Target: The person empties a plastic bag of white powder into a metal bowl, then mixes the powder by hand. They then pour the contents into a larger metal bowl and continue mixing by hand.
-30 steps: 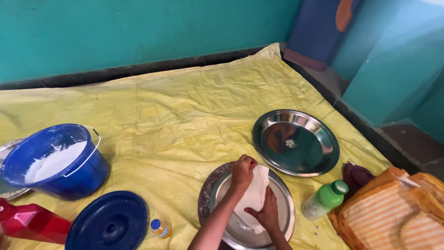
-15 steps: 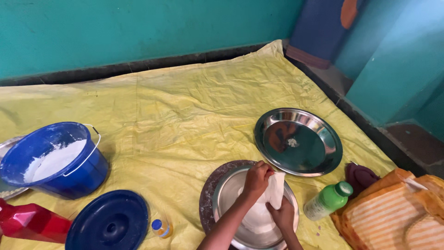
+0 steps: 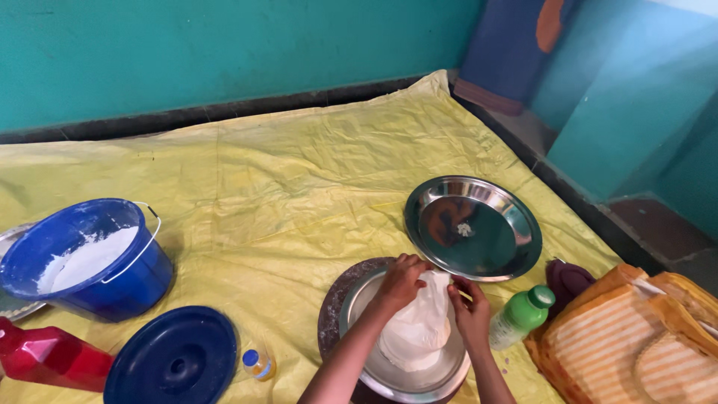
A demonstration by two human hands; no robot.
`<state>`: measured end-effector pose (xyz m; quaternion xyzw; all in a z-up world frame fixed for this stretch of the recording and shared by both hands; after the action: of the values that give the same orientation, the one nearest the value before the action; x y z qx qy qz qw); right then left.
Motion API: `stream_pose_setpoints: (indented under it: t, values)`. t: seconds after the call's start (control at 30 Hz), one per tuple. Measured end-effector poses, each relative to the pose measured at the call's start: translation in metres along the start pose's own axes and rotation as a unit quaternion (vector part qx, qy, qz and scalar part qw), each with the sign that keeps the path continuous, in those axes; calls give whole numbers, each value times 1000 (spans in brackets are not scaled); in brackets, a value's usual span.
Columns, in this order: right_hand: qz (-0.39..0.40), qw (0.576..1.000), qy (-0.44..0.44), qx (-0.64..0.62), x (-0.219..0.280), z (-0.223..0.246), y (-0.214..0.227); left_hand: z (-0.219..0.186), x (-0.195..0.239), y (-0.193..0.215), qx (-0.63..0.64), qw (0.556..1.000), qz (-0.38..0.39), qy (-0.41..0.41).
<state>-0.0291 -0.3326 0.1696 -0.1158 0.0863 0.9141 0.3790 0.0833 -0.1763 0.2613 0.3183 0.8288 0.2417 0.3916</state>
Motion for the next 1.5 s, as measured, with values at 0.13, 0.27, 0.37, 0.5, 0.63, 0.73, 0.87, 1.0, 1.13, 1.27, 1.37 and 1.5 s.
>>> stream_pose_setpoints:
  t: [0.13, 0.27, 0.37, 0.5, 0.63, 0.73, 0.87, 1.0, 1.13, 1.27, 1.37, 1.5]
  values:
    - [41, 999, 14, 21, -22, 16, -9, 9, 5, 0, -33, 999, -10, -17]
    - [78, 989, 67, 105, -35, 28, -17, 10, 7, 3, -14, 999, -32, -24]
    - [51, 987, 70, 135, -39, 38, -6, 11, 9, 9, 1, 999, -42, -11]
    - [86, 978, 30, 187, -36, 60, -5, 15, 11, 12, 2, 999, -41, 24]
    - [114, 949, 160, 247, -23, 101, -21, 7, 8, 10, 20, 997, -74, -8]
    - [81, 933, 165, 311, -23, 108, -20, 10, 5, 7, 19, 997, -76, -8]
    - [72, 929, 194, 306, -20, 107, -11, 28, 7, 7, -10, 998, -68, 9]
    - [88, 954, 113, 263, -20, 96, -2, 49, 7, 6, -38, 995, -70, 65]
    - [72, 946, 91, 302, -17, 100, 3, 50, 7, 14, -47, 994, -78, 67]
    - [41, 922, 153, 353, -18, 108, 5, 44, 7, 36, -12, 992, -114, 46]
    - [36, 924, 191, 331, -18, 106, 7, 44, 7, 43, -17, 991, -120, 57]
    - [47, 968, 112, 221, -24, 87, 10, 47, 15, 39, 28, 986, -124, 105]
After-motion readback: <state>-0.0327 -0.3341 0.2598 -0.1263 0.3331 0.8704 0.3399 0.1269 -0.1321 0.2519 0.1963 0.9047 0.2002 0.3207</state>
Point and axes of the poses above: each hand's wrist, its own x-axis away from the middle knuckle, its own y-axis out of the back of the hand, z = x × y, the point moved 7 cm from there along -x, towards the middle knuckle
